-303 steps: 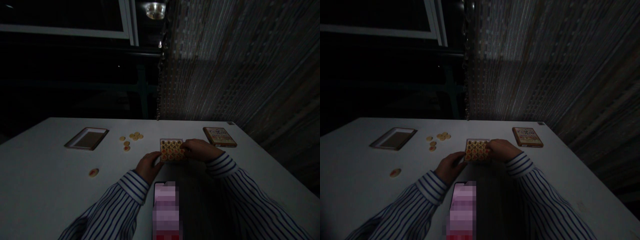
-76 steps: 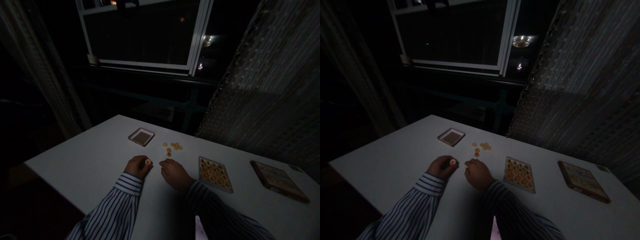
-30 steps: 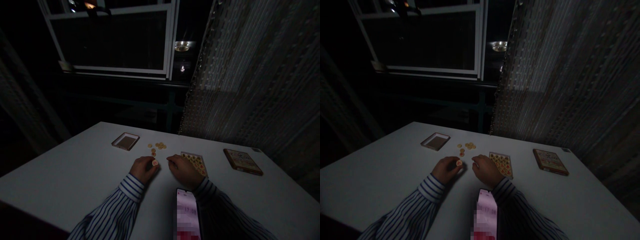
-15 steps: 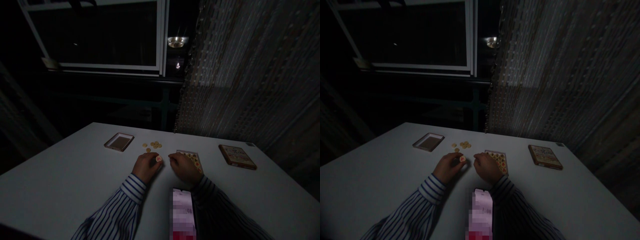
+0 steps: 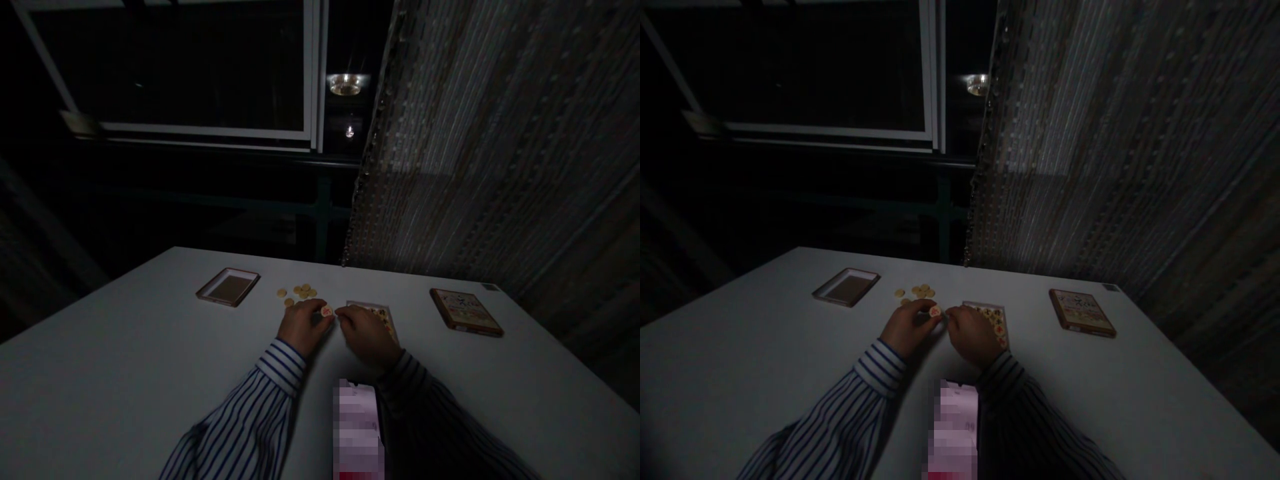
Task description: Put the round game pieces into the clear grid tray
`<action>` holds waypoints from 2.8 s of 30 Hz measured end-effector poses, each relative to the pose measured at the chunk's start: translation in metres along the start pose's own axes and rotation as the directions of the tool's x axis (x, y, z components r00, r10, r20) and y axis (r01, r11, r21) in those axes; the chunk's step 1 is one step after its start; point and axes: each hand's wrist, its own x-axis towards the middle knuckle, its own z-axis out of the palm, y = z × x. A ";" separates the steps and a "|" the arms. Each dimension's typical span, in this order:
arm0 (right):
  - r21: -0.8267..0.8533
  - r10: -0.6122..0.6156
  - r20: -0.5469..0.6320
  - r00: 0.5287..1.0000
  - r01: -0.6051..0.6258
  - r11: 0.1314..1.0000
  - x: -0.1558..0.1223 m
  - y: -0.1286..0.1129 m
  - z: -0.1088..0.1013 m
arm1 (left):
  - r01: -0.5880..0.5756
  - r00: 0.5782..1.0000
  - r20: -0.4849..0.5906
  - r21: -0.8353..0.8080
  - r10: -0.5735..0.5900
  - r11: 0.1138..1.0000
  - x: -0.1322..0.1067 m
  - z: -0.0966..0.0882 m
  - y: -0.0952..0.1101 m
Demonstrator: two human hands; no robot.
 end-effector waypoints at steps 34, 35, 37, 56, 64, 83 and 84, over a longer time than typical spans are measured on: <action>0.525 0.022 0.092 0.995 -0.068 0.848 0.007 0.038 -0.009 | -0.037 0.995 -0.091 -0.065 0.031 0.997 -0.014 0.046 0.008; 0.541 0.016 0.103 0.995 -0.070 0.838 0.006 0.038 -0.009 | -0.040 0.995 -0.090 -0.067 0.034 0.997 -0.014 0.046 0.008; 0.553 0.010 0.117 0.993 -0.074 0.830 0.006 0.038 -0.010 | -0.036 0.996 -0.083 -0.070 0.030 0.997 -0.015 0.046 0.008; 0.591 0.058 0.048 0.997 -0.075 0.803 0.007 0.039 -0.011 | 0.370 0.901 0.156 -0.763 -0.404 0.529 -0.014 0.046 0.016; 0.595 0.063 0.096 0.993 -0.108 0.796 0.007 0.040 -0.010 | 0.382 0.883 0.184 -0.816 -0.432 0.433 -0.013 0.049 0.010; 0.586 0.029 0.146 0.989 -0.110 0.803 0.004 0.037 -0.010 | 0.373 0.893 0.198 -0.827 -0.403 0.420 -0.013 0.049 0.009; 0.587 0.029 0.142 0.989 -0.108 0.803 0.004 0.037 -0.010 | 0.374 0.895 0.209 -0.832 -0.393 0.409 -0.013 0.049 0.009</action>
